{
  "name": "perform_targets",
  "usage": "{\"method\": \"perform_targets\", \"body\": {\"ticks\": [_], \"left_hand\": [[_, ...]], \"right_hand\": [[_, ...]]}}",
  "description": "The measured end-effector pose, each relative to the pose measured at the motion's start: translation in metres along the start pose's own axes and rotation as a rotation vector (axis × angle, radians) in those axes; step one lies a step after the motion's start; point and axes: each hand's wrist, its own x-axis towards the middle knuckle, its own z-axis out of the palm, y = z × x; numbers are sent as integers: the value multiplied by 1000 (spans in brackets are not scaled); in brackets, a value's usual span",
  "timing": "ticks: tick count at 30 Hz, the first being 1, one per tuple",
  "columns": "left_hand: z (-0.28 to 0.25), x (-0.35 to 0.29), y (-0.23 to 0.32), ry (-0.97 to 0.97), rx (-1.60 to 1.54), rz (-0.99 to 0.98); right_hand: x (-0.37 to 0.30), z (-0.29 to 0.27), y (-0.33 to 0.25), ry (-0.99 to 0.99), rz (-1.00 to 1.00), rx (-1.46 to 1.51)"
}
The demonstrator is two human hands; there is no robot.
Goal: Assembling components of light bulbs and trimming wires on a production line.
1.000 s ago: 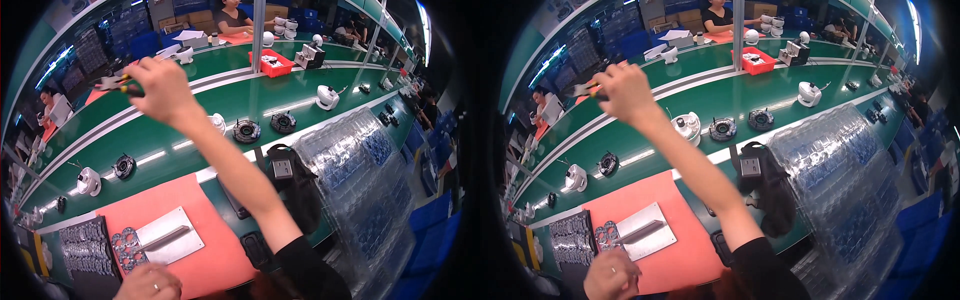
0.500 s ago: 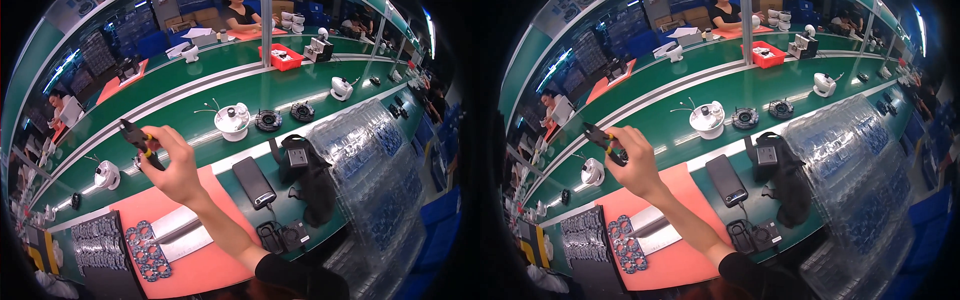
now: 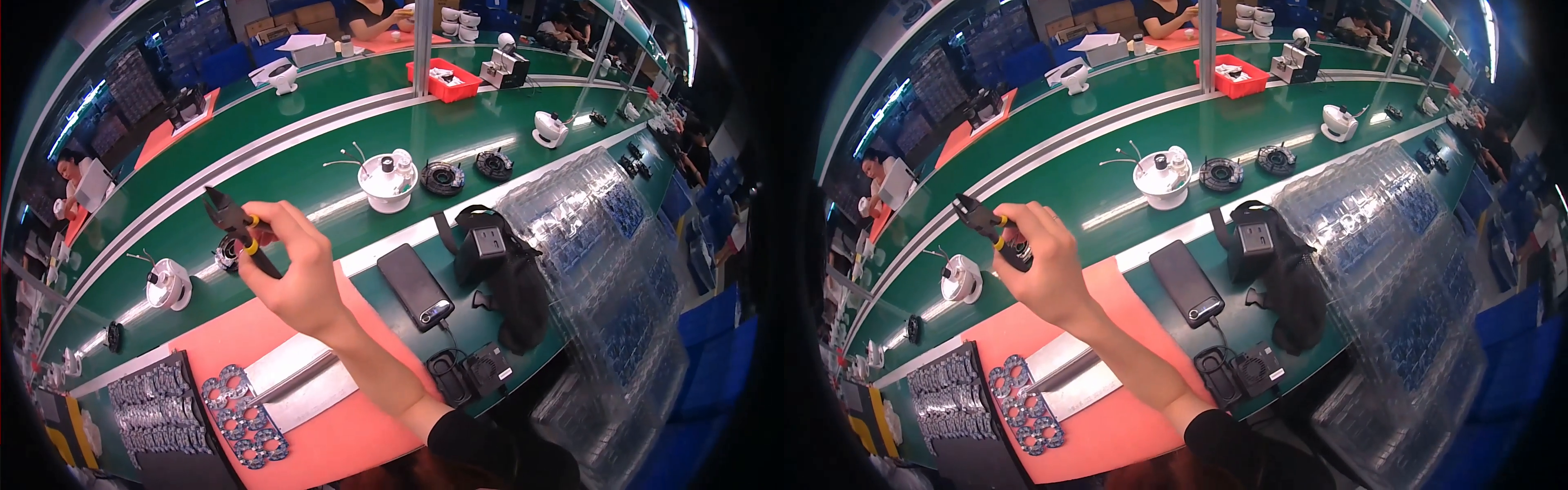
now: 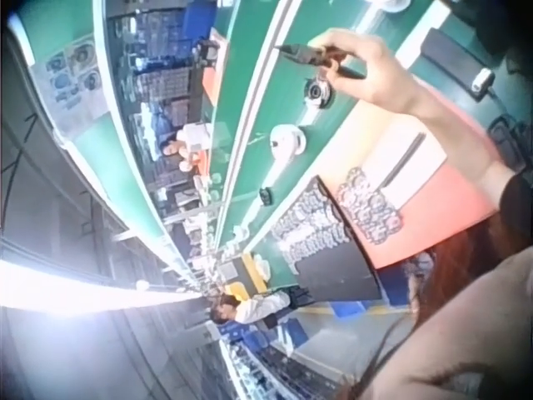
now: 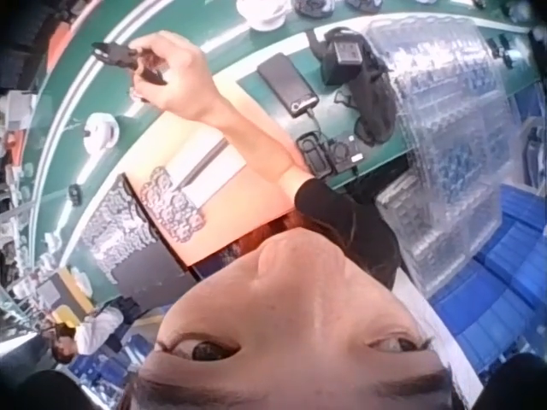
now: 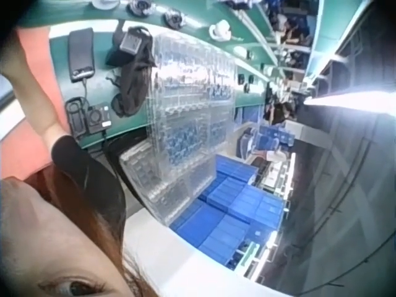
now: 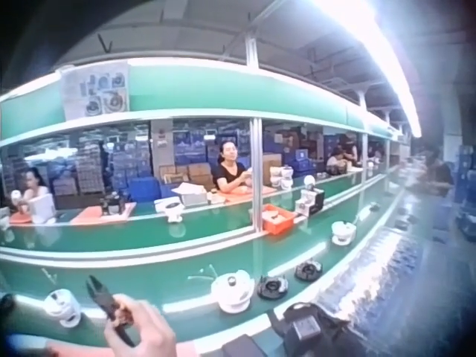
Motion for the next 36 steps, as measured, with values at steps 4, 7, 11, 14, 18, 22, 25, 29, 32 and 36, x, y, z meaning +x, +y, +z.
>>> {"method": "perform_targets", "body": {"ticks": [4, 7, 11, 14, 18, 22, 25, 29, 32, 36], "left_hand": [[-15, -10, -55, 59, -142, -124], [133, -143, 114, 161, 410, 153], [174, -170, 194, 288, 287, 1409], [186, -122, 219, 505, 98, 1662], [177, -77, 239, 612, 332, 1316], [164, -52, 264, 891, 338, 1140], [143, -33, 274, 1143, 780, 1239], [126, -12, 276, 1051, 864, 1186], [120, -2, 278, 1005, 901, 1194], [112, 2, 281, 970, 969, 1250]], "right_hand": [[0, 16, 4, 16, 1, 13], [-4, 22, -7, -52, 193, 91], [-2, 26, -11, -5, 85, 165], [-15, 31, -11, -69, 74, 122], [-19, 27, -22, -40, 59, 85], [-13, 14, -17, -16, 70, -37], [-7, 5, -12, 32, 91, -34], [-4, 0, 0, 67, 65, -88], [-2, -3, 4, 77, 84, -97], [1, -7, 7, 89, 79, -99]]}}
